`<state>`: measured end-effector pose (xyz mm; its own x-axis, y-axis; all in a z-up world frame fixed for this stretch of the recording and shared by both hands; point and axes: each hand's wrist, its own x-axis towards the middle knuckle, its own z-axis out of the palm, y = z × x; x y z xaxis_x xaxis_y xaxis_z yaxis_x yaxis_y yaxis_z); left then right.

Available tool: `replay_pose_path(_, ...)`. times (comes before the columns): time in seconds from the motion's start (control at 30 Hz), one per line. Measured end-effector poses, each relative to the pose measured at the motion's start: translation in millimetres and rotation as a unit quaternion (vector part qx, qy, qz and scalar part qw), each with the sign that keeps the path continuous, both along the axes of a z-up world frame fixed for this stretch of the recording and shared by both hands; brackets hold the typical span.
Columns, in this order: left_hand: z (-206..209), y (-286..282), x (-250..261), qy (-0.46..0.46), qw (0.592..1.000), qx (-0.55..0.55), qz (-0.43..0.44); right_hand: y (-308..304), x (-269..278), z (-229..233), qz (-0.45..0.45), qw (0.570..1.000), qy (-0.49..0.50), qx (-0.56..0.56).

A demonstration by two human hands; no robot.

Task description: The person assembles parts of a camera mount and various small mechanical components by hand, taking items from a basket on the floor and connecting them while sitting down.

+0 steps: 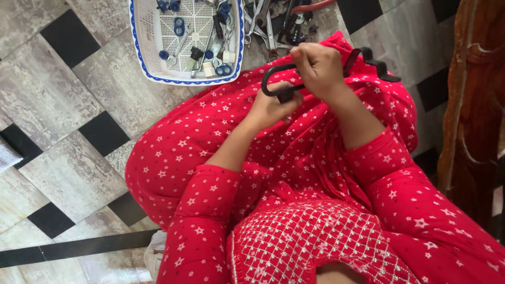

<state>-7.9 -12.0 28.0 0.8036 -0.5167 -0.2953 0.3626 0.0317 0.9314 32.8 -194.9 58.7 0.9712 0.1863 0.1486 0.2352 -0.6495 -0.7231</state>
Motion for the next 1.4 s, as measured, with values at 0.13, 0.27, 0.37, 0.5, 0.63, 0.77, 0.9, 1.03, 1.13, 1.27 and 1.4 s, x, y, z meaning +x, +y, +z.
replay_pose_path(0.13, -20.1, 0.3, -1.7, -0.007, 1.0, -0.026, 0.013, 22.5, -6.0, 3.6, -0.031, 0.995, -0.08, -0.058)
replay_pose_path(0.27, -39.4, -6.1, -4.4, -0.137, 0.988, -0.033, 0.058, 38.0, -8.5, 28.1, 0.054, 0.972, -0.201, -0.104)
replay_pose_path(0.37, -50.6, -13.6, -13.6, -0.233, 0.971, 0.0, 0.05, 47.5, -13.9, 34.1, 0.116, 0.969, -0.188, -0.11)
replay_pose_path(0.5, -80.8, -24.4, -25.2, -0.18, 0.982, -0.044, 0.044, 56.5, -24.0, 31.9, 0.189, 0.958, -0.183, -0.114)
replay_pose_path(0.63, -123.9, -24.3, -29.7, -0.299, 0.942, 0.155, 0.007, 58.8, -21.4, 31.5, 0.285, 0.944, -0.164, -0.044)
replay_pose_path(0.77, -136.3, -26.3, -22.2, -0.419, 0.823, 0.383, 0.01, 57.7, -18.1, 36.4, 0.343, 0.93, -0.13, 0.019)
replay_pose_path(0.9, -96.7, -2.3, -3.9, -0.404, 0.864, 0.301, 0.018, 54.3, -15.3, 41.1, 0.279, 0.943, -0.176, 0.05)
replay_pose_path(1.03, -44.7, 6.8, 0.8, -0.223, 0.955, 0.094, 0.173, 41.9, -11.6, 47.8, 0.231, 0.953, -0.188, 0.062)
replay_pose_path(1.13, -25.2, 4.0, -1.5, -0.084, 0.965, -0.015, 0.249, 33.1, -7.5, 42.7, 0.228, 0.962, -0.139, 0.061)
replay_pose_path(1.27, -10.1, 5.3, -1.1, -0.018, 0.967, -0.048, 0.251, 18.6, -0.8, 37.4, 0.195, 0.972, -0.128, -0.021)
replay_pose_path(1.4, 0.0, 10.3, -1.1, -0.093, 0.966, -0.042, 0.238, 4.1, 0.9, 49.3, 0.155, 0.971, -0.135, -0.119)
